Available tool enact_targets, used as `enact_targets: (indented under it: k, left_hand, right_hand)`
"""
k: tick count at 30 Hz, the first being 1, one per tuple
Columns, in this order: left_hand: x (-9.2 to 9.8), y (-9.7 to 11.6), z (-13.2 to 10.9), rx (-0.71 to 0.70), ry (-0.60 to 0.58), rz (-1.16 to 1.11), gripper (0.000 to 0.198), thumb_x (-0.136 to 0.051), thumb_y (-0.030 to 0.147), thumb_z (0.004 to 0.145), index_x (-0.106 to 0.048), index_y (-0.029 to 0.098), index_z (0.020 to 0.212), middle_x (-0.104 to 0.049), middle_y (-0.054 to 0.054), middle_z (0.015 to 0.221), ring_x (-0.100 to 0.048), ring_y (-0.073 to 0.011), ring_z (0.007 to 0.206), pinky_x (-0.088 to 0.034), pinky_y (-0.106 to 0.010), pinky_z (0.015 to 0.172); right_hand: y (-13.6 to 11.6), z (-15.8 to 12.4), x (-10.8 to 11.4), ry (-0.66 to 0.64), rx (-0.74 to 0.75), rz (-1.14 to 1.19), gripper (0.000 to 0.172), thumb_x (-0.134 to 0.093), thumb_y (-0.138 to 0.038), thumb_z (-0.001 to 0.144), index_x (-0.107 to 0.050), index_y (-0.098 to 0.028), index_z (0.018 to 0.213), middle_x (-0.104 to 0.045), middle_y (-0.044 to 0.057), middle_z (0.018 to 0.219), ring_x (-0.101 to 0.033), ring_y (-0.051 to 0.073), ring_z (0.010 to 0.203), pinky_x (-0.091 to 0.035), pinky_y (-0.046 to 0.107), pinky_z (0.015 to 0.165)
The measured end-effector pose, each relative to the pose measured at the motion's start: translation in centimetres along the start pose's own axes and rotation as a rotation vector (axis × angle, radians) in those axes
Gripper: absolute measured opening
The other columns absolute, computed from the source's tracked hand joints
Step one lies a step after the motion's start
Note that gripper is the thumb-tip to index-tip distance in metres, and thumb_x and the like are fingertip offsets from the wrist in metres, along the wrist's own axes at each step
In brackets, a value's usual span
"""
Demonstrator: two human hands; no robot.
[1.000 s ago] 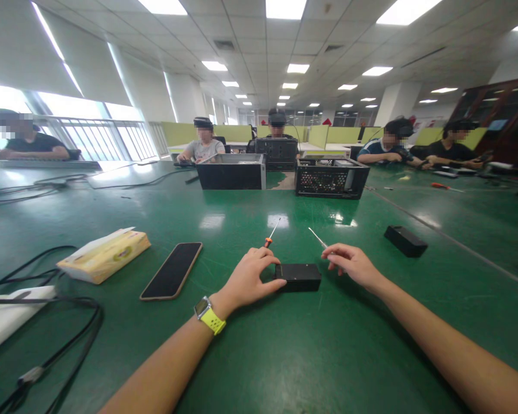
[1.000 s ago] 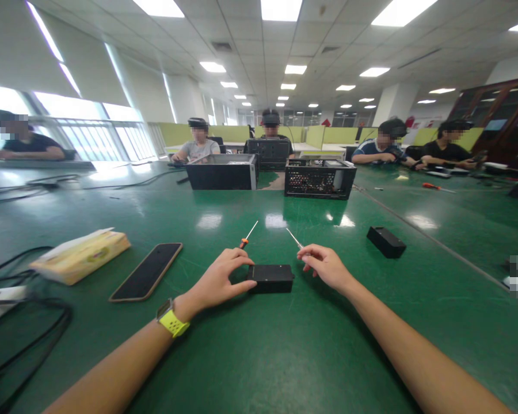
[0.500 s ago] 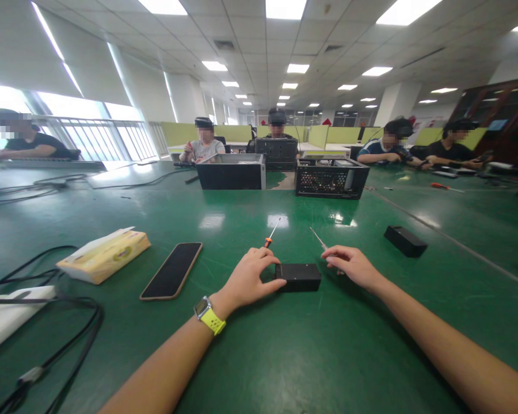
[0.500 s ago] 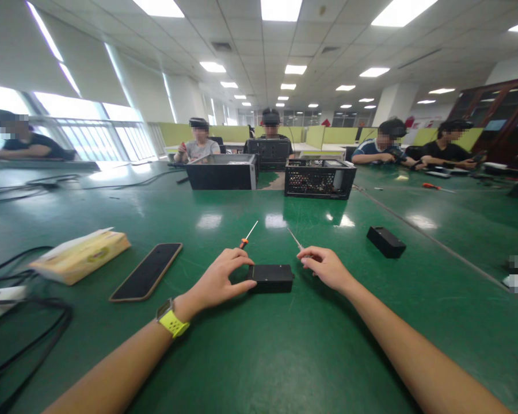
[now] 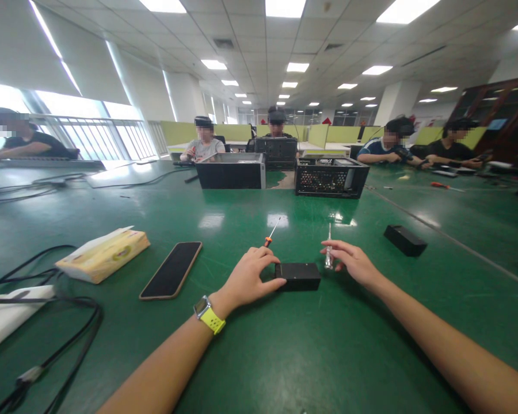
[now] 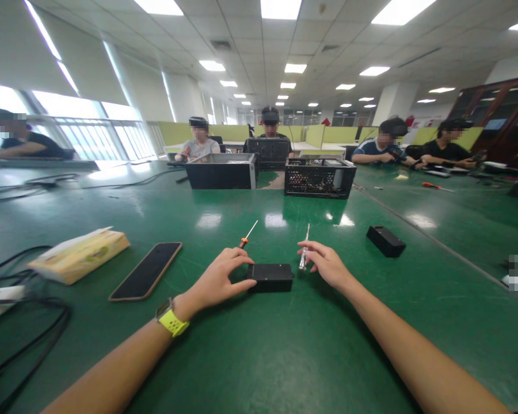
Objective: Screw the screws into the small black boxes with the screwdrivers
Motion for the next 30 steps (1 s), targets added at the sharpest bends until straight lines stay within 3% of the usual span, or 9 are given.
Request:
enact_targets:
  k: [4,7,12,17,20,22,25,28,30]
  left_hand:
    - [0.0,0.0,0.0,0.004,-0.003,0.008,0.035,-0.066,0.042,0.081,-0.062,0.021,0.107,-0.059,-0.008,0.109,-0.051,-0.0257,0.103,-0.044,-0.042,0.093]
    - [-0.1,-0.1,0.0,0.003,-0.002,0.014,0.034,-0.066,0.043,0.081,-0.062,0.022,0.108,-0.059,-0.007,0.109,-0.052,-0.0258,0.103,-0.044,-0.042,0.093]
    - [-0.2,-0.2,0.0,0.003,-0.003,0.006,0.035,-0.066,0.043,0.081,-0.062,0.021,0.107,-0.059,-0.008,0.110,-0.051,-0.0260,0.104,-0.044,-0.042,0.094]
    - [-0.2,-0.2,0.0,0.009,-0.010,0.006,0.035,-0.066,0.043,0.081,-0.062,0.020,0.107,-0.059,-0.008,0.110,-0.051,-0.0254,0.103,-0.044,-0.042,0.094]
    - [-0.2,-0.1,0.0,0.005,-0.011,0.009,0.035,-0.065,0.043,0.082,-0.062,0.020,0.107,-0.059,-0.008,0.110,-0.051,-0.0255,0.104,-0.044,-0.042,0.094]
    - [-0.1,-0.1,-0.1,0.002,-0.007,0.004,0.037,-0.066,0.044,0.081,-0.061,0.020,0.108,-0.058,-0.008,0.111,-0.051,-0.0258,0.104,-0.044,-0.043,0.094]
    - [0.5,0.2,-0.1,-0.017,0.038,-0.031,0.041,-0.067,0.043,0.081,-0.058,0.020,0.113,-0.056,-0.009,0.116,-0.051,-0.0256,0.109,-0.044,-0.043,0.097]
    - [1.6,0.9,-0.1,-0.075,0.152,-0.080,0.040,-0.065,0.029,0.082,-0.053,0.018,0.119,-0.052,-0.011,0.123,-0.048,-0.0244,0.116,-0.042,-0.042,0.101]
    - [2.7,1.3,-0.2,-0.116,0.271,-0.092,0.033,-0.059,0.017,0.084,-0.053,0.017,0.117,-0.051,-0.012,0.122,-0.049,-0.0230,0.117,-0.042,-0.041,0.102]
  right_hand:
    - [-0.9,-0.2,0.2,0.010,-0.002,0.232,0.043,-0.053,-0.024,0.073,-0.060,-0.018,0.115,-0.066,0.009,0.104,-0.061,0.017,0.075,-0.049,0.027,0.054]
    - [-1.9,-0.6,0.4,0.043,0.044,0.281,0.045,-0.065,-0.023,0.071,-0.059,-0.021,0.115,-0.064,0.003,0.092,-0.059,0.014,0.064,-0.048,0.027,0.052]
    - [-2.8,-1.0,1.6,0.203,0.162,0.197,0.028,-0.068,-0.037,0.077,-0.064,-0.017,0.096,-0.054,-0.003,0.055,-0.051,0.012,0.048,-0.042,0.027,0.047]
    - [-3.3,-1.3,3.1,0.342,0.254,0.081,0.026,-0.068,-0.042,0.078,-0.065,-0.016,0.076,-0.049,-0.005,0.050,-0.045,0.010,0.044,-0.037,0.025,0.045]
    - [-2.7,-1.0,2.8,0.295,0.198,0.033,0.033,-0.064,-0.047,0.080,-0.059,-0.017,0.068,-0.055,-0.002,0.055,-0.050,0.011,0.046,-0.040,0.025,0.046]
    - [-2.1,-0.7,2.1,0.227,0.139,-0.037,0.035,-0.059,-0.050,0.083,-0.058,-0.018,0.071,-0.055,-0.003,0.056,-0.051,0.011,0.045,-0.039,0.025,0.045]
    - [-1.4,-0.4,1.6,0.177,0.088,-0.289,0.033,-0.057,-0.048,0.083,-0.063,-0.017,0.092,-0.048,-0.007,0.051,-0.047,0.012,0.043,-0.035,0.025,0.045]
    - [-0.8,-0.2,1.8,0.166,0.059,-0.563,0.042,-0.057,-0.041,0.082,-0.059,-0.016,0.115,-0.052,-0.006,0.054,-0.051,0.014,0.049,-0.036,0.026,0.050]
    - [-0.1,-0.1,1.7,0.133,0.016,-0.723,0.044,-0.056,-0.037,0.082,-0.055,-0.017,0.121,-0.059,-0.003,0.061,-0.057,0.015,0.055,-0.039,0.026,0.054]
Point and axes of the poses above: each hand's wrist, its own z-axis towards the middle knuckle, its own x-axis out of the back of the hand, y = z × x, the point moved 9 cm from there along z, towards the middle knuckle
